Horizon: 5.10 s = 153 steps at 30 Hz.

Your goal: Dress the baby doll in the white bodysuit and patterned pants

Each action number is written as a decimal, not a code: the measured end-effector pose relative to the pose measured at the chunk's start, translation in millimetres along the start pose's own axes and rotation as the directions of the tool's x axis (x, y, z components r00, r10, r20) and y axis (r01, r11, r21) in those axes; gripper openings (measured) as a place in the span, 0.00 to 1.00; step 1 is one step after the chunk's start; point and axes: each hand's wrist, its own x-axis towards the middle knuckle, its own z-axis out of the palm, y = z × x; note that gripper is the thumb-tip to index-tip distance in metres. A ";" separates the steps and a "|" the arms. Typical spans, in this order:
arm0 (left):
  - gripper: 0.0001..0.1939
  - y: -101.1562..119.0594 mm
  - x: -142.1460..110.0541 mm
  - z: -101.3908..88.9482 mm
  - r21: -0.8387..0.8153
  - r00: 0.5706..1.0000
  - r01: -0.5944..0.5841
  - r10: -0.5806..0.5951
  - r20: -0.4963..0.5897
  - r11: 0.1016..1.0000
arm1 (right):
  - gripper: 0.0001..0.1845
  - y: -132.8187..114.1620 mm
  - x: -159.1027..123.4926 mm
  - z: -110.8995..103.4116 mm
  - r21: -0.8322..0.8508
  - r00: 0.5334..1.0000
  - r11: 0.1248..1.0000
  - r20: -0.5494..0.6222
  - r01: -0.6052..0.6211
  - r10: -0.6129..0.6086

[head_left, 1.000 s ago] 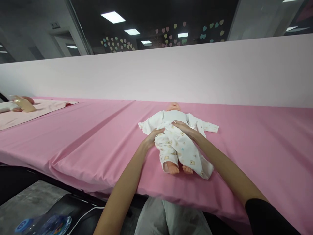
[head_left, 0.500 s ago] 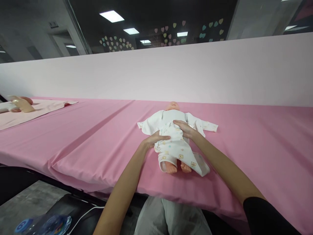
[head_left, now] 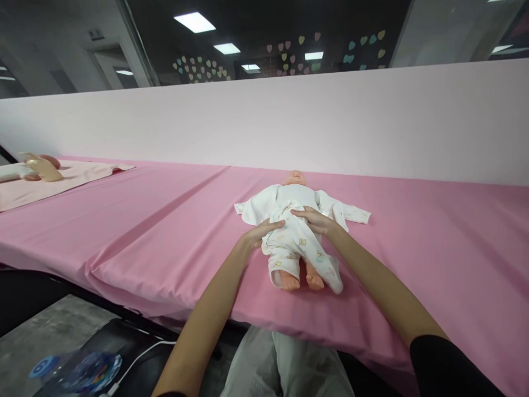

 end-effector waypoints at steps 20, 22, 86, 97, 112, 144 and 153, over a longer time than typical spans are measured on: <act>0.15 -3.0 5.1 5.4 -0.106 0.992 -0.084 0.073 -0.102 0.991 | 0.07 4.5 2.6 9.1 0.026 0.990 0.999 -0.134 0.045 -0.041; 0.14 -2.4 5.0 5.5 -0.149 0.987 -0.095 0.074 -0.140 0.984 | 0.09 3.5 1.0 7.1 0.025 0.988 1.000 -0.152 0.008 -0.004; 0.23 -12.9 15.6 8.6 -0.098 0.951 -0.268 0.247 -0.186 0.958 | 0.22 1.7 3.5 5.9 0.082 0.990 0.989 -0.077 0.127 -0.121; 0.26 -7.8 11.3 12.5 -0.096 0.923 -0.347 0.322 -0.211 0.933 | 0.19 -5.4 -9.0 7.0 -0.030 0.999 0.998 0.011 0.050 -0.049; 0.25 -9.8 14.6 13.2 -0.087 0.944 -0.287 0.267 -0.192 0.954 | 0.22 3.7 9.8 6.6 0.116 0.985 0.979 -0.046 0.170 -0.165; 0.25 -9.1 9.6 22.2 -0.130 0.990 -0.139 0.137 -0.018 0.982 | 0.27 -41.2 -20.9 -3.9 -0.546 0.983 0.838 0.149 -0.007 0.105; 0.23 -10.0 6.6 24.5 -0.013 0.983 -0.183 0.183 -0.016 0.983 | 0.18 -60.0 -29.4 10.9 -0.918 0.988 0.367 0.136 0.152 -0.070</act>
